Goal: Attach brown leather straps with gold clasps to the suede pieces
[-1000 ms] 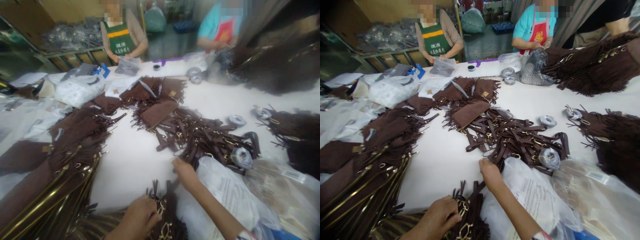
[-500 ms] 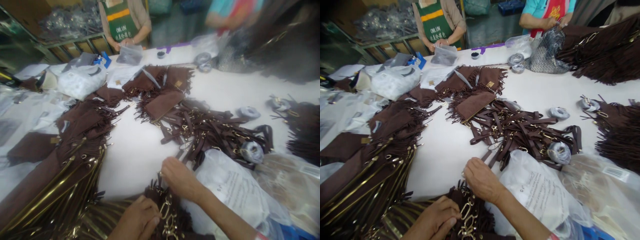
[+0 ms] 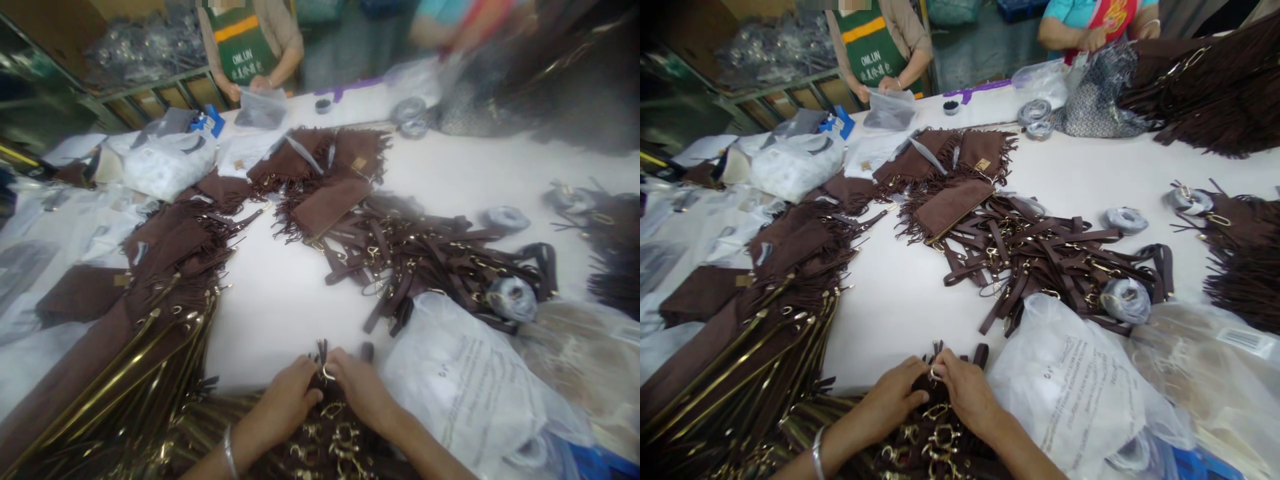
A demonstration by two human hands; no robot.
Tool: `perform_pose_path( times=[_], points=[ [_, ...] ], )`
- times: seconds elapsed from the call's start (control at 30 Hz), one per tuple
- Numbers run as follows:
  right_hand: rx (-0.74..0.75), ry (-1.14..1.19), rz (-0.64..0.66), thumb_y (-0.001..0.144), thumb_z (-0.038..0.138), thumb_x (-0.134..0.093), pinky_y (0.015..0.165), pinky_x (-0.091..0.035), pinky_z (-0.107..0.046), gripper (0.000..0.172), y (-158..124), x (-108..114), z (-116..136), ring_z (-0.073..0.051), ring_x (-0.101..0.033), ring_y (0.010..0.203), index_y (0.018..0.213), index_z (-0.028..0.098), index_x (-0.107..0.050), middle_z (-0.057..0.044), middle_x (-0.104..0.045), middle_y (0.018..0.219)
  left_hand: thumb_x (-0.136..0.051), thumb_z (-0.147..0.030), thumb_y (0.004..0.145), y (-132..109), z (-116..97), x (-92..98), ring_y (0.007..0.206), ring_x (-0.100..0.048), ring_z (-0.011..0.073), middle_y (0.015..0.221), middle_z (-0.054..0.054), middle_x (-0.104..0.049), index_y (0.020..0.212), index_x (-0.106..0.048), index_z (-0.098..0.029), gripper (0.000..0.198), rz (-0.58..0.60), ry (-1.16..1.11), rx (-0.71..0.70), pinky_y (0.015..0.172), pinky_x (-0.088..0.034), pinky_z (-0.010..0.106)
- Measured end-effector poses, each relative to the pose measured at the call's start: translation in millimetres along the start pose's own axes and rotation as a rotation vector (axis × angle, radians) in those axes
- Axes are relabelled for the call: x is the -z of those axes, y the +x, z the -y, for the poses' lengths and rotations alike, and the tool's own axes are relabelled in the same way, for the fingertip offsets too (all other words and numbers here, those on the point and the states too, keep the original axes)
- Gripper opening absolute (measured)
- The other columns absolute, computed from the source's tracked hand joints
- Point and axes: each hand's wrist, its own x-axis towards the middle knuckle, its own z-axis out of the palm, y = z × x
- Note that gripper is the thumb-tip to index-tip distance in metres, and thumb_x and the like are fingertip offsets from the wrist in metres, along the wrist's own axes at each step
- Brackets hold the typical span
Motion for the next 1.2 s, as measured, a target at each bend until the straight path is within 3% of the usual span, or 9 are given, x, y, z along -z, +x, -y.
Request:
perform_pose_path(
  times=[0.17,0.33,0.4,0.5,0.6,0.8,0.9,1.0,1.2],
  points=[
    [0.100,0.110,0.077,0.101,0.025,-0.035,0.090,-0.043,-0.033,0.021,-20.1,6.7,-0.2,-0.019,-0.057,0.103,0.115,0.023,-0.050,-0.006,-0.061,0.111,-0.050,-0.016,0.085,1.8,-14.2,2.9,0.090,-0.058,0.0220,0.103,0.005,-0.060,0.097,-0.063,-0.023,0.019,0.030,0.261,0.041,0.081,-0.045,0.034],
    [0.171,0.030,0.066,0.102,0.027,-0.034,0.077,-0.045,-0.031,0.025,-22.2,9.4,-4.8,-0.018,-0.056,0.084,0.093,0.022,-0.057,-0.003,-0.060,0.091,-0.055,-0.018,0.084,0.0,-21.2,9.5,0.107,-0.051,0.0273,0.109,0.004,-0.061,0.091,-0.066,-0.025,0.015,-0.009,0.367,-0.041,0.084,-0.039,0.038],
    [0.196,-0.076,0.080,0.102,0.026,-0.035,0.075,-0.044,-0.030,0.026,-18.7,6.9,-8.5,-0.018,-0.058,0.082,0.092,0.022,-0.059,-0.001,-0.062,0.088,-0.053,-0.020,0.086,0.1,-18.5,10.2,0.102,-0.053,0.0254,0.103,0.004,-0.064,0.091,-0.066,-0.025,0.014,0.011,0.318,-0.047,0.083,-0.038,0.036],
    [0.200,-0.307,0.096,0.100,0.026,-0.044,0.077,-0.045,-0.033,0.022,-15.4,3.4,-11.6,-0.021,-0.061,0.086,0.113,0.029,-0.061,-0.001,-0.066,0.091,-0.050,-0.026,0.089,1.2,-7.9,6.9,0.087,-0.057,0.0207,0.090,0.003,-0.065,0.088,-0.065,-0.022,0.015,0.032,0.157,0.017,0.076,-0.040,0.030],
    [0.156,-0.447,0.066,0.098,0.024,-0.046,0.077,-0.047,-0.038,0.035,-17.9,1.5,-9.9,-0.025,-0.062,0.087,0.131,0.032,-0.055,-0.005,-0.066,0.095,-0.053,-0.029,0.087,2.9,5.2,1.8,0.081,-0.057,0.0194,0.084,0.001,-0.066,0.081,-0.064,-0.020,0.015,0.008,-0.015,0.079,0.071,-0.040,0.027],
    [0.058,-0.108,0.048,0.103,0.040,-0.033,0.093,-0.046,-0.039,0.040,-23.8,4.2,1.5,-0.023,-0.060,0.103,0.136,0.026,-0.052,-0.008,-0.066,0.113,-0.055,-0.030,0.085,4.1,15.3,-0.3,0.086,-0.058,0.0187,0.089,0.000,-0.067,0.087,-0.067,-0.021,0.015,0.044,-0.285,0.019,0.078,-0.041,0.026],
    [0.004,0.051,0.032,0.103,0.044,-0.032,0.086,-0.048,-0.034,0.038,-20.1,4.9,2.9,-0.020,-0.061,0.093,0.108,0.024,-0.065,-0.003,-0.067,0.099,-0.056,-0.029,0.084,3.7,14.2,0.9,0.084,-0.057,0.0184,0.085,0.000,-0.066,0.084,-0.066,-0.020,0.014,0.036,-0.269,0.043,0.075,-0.040,0.025],
    [0.003,0.049,0.019,0.102,0.044,-0.035,0.075,-0.048,-0.032,0.040,-17.8,3.2,0.4,-0.018,-0.059,0.081,0.090,0.021,-0.064,-0.002,-0.063,0.085,-0.056,-0.031,0.085,4.2,12.8,2.1,0.081,-0.056,0.0181,0.082,0.000,-0.065,0.081,-0.066,-0.019,0.016,0.054,-0.189,0.052,0.071,-0.039,0.025],
    [0.072,-0.059,0.098,0.103,0.041,-0.032,0.092,-0.046,-0.038,0.040,-24.2,2.9,2.5,-0.021,-0.056,0.100,0.134,0.023,-0.052,-0.008,-0.061,0.106,-0.041,-0.043,0.095,4.2,12.3,7.1,0.083,-0.056,0.0189,0.088,0.002,-0.066,0.083,-0.065,-0.018,0.036,0.117,-0.250,0.002,0.077,-0.043,0.027]
  ],
)
